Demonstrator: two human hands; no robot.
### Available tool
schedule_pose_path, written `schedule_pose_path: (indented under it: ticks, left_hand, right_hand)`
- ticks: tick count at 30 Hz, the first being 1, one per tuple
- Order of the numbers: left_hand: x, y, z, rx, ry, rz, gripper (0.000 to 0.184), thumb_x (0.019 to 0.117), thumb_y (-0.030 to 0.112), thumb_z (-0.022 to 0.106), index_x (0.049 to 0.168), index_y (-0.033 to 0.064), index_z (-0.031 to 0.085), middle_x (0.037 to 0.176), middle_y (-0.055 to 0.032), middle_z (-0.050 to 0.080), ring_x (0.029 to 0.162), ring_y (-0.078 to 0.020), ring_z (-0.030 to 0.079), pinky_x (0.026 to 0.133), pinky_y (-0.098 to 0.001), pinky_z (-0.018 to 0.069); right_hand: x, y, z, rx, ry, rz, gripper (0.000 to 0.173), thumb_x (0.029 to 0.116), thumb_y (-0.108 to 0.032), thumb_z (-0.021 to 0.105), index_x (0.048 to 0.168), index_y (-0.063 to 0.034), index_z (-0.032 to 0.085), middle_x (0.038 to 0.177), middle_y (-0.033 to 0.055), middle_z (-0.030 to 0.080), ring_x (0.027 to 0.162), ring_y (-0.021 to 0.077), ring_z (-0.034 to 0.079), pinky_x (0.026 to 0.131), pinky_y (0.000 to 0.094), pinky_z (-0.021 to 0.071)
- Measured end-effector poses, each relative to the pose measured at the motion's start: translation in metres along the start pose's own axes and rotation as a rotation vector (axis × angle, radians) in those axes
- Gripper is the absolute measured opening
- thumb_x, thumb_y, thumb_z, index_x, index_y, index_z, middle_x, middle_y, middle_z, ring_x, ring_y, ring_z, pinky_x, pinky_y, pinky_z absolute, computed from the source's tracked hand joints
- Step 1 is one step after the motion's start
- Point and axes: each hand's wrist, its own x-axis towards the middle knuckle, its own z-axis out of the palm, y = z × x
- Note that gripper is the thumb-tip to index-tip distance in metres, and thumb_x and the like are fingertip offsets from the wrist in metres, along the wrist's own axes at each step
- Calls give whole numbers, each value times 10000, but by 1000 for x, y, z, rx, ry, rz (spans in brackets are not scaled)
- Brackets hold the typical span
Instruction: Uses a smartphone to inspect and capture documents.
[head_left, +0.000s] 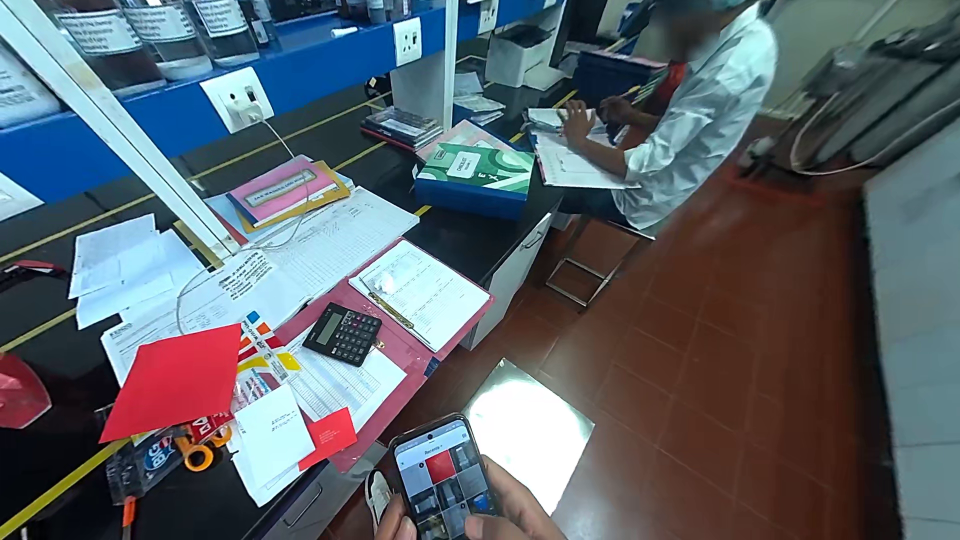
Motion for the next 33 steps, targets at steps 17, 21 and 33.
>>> schedule_pose_path:
  ticks: [17,21,33]
  left_hand:
    - [-13,1,2,5,-48,4,328,1069,366,450,1260,184,644,1149,79,715,1018,-24,665,871,-230,554]
    - [-19,0,0,15,-63,13,330,1068,367,457,1259,197,665,1149,75,717,991,-30,673,841,-237,567]
    - [-20,-1,-4,64,-9,0,359,1093,253,365,1300,45,571,1164,41,709,1043,-63,675,897,-278,572]
  right_hand:
    - [-9,0,6,21,25,-11,435,933,13,629,1332,43,459,1171,81,692,1056,156,692,944,367,580]
    - [-12,3,11,29,47,-27,427,923,0,678,1309,30,500,1139,70,711,1028,156,704,933,370,588]
    - [-17,10,19,28,117,3,422,961,-56,607,1342,39,452,1157,82,692,1042,156,694,934,363,583]
